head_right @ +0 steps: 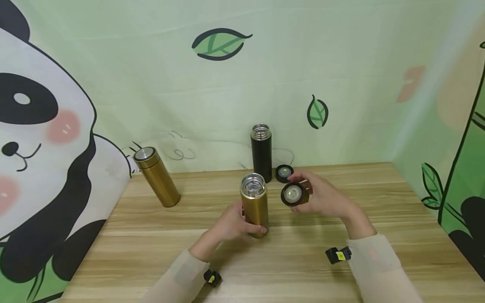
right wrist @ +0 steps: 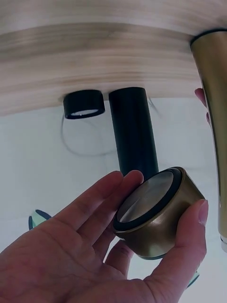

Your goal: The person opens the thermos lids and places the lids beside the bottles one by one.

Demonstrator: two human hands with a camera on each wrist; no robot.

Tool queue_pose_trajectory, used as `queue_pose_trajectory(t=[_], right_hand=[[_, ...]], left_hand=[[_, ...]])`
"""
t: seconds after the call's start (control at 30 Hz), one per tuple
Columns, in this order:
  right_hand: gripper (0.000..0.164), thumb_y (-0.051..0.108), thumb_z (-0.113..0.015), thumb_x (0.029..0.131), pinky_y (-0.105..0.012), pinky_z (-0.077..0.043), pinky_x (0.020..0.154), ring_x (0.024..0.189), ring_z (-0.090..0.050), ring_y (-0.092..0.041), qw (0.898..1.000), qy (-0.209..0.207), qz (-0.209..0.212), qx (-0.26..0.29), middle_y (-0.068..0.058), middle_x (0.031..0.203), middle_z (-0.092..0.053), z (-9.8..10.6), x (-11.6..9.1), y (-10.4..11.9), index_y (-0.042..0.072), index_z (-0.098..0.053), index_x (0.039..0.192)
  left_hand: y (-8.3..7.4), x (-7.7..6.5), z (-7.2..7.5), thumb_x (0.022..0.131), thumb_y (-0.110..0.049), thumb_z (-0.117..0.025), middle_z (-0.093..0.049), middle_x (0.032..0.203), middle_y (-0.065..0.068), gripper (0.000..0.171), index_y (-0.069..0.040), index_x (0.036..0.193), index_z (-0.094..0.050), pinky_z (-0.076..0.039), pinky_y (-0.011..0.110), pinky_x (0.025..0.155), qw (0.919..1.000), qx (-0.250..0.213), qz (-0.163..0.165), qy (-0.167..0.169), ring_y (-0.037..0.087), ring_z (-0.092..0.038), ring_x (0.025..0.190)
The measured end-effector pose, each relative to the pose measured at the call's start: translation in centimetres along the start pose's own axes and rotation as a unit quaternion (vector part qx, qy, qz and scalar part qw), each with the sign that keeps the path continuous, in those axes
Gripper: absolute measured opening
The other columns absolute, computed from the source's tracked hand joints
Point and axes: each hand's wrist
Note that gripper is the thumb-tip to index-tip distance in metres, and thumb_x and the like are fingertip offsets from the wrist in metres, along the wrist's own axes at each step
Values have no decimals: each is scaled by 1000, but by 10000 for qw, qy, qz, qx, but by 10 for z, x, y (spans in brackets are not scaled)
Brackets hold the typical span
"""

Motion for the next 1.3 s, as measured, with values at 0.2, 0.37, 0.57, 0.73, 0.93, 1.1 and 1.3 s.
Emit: queue_pose_trajectory(t=[0.2,0.37,0.57,0.73,0.93,1.1,1.3], right_hand=[[71,8,-90,77,-19,-51,98,113,-66,-21,9995,32,-54,296,-15,132,-63,-6,-5,-10,4,-55,139],[66,8,-90,78,-19,-51,97,112,-65,-16,9991,32,-181,394,-14,131,-60,-12,-8,-18,7,-59,136],[67,14,-92,77,-26,-48,103,119,-64,-29,9975,90,-472,523,-10,131,-63,-17,-11,-27,9,-58,134],[71,23,-93,77,-42,-47,105,124,-63,-34,9958,268,-666,566,-10,130,-66,-23,-12,-34,9,-56,136],[73,26,-93,76,-36,-49,104,125,-62,-32,9952,380,-745,518,-9,133,-66,-29,-13,-42,9,-57,137],[71,26,-95,74,-48,-45,108,127,-59,-32,9973,233,-602,347,-6,131,-68,-32,-13,-45,10,-60,134],[70,24,-95,73,-54,-44,106,125,-56,-31,9979,126,-592,237,-5,127,-69,-33,-13,-45,8,-62,133]], left_hand=[[0,0,0,70,-33,-98,-68,131,2,79,-20,135,-55,-53,44,104,10000,50,5,42,20,-66,119],[1,0,0,70,-32,-98,-66,136,3,83,-20,139,-53,-52,46,106,10000,64,-9,61,23,-65,124],[3,0,-2,71,-33,-97,-66,136,3,82,-22,139,-53,-51,47,107,10000,12,40,53,23,-64,125],[2,-2,-2,72,-33,-96,-67,134,3,79,-21,138,-54,-51,45,106,10000,39,19,64,22,-64,123],[2,-4,0,73,-34,-96,-68,132,4,78,-19,137,-54,-51,43,105,9999,102,-16,95,19,-65,119],[2,-4,-1,73,-33,-96,-67,133,3,79,-20,138,-53,-51,44,106,9999,115,-51,79,20,-65,121],[2,-3,-3,72,-28,-97,-65,131,0,80,-22,137,-52,-50,44,107,9998,-72,-196,-40,20,-64,123]])
Point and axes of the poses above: each hand's wrist, its own x-axis towards the middle knuckle, its own z-axis out of the back of the hand, y = z × x
